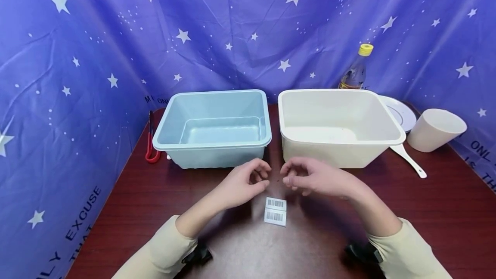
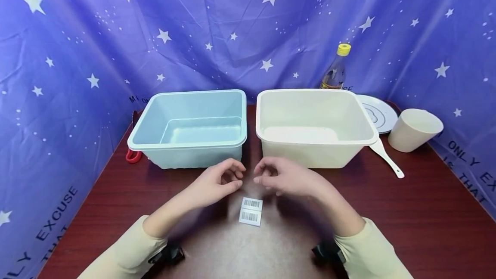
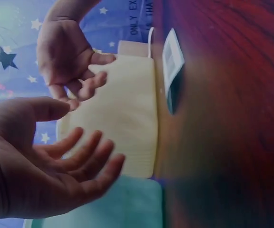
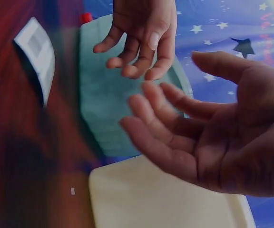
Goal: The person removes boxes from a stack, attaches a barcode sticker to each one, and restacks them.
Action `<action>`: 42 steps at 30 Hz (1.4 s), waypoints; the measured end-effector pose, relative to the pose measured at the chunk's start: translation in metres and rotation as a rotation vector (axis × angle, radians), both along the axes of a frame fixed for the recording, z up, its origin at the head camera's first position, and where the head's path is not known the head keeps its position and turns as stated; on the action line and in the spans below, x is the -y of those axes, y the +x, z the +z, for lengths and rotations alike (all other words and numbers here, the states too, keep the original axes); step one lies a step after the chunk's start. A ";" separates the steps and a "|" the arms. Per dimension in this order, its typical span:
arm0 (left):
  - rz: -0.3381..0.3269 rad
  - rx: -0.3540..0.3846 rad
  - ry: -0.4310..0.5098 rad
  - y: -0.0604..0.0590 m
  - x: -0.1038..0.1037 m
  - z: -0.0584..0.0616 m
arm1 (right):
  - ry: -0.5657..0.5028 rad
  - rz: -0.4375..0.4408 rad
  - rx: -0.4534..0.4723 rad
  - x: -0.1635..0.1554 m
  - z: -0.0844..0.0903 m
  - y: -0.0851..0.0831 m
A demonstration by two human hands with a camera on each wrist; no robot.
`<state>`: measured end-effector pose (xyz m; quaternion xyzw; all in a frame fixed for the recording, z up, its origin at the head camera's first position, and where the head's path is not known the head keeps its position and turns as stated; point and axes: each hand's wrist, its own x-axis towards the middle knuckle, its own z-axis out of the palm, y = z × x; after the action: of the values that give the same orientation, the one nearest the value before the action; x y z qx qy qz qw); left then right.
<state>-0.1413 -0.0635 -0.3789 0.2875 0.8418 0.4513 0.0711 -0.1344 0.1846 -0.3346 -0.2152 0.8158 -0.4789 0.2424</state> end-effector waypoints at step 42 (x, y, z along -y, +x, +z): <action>-0.081 0.409 -0.011 -0.004 -0.007 -0.025 | 0.205 0.159 0.223 0.010 -0.037 -0.009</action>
<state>-0.1453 -0.0563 -0.4040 0.2231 0.8000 0.4926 0.2601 -0.1437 0.1745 -0.3721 -0.1989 0.8088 -0.3935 0.3892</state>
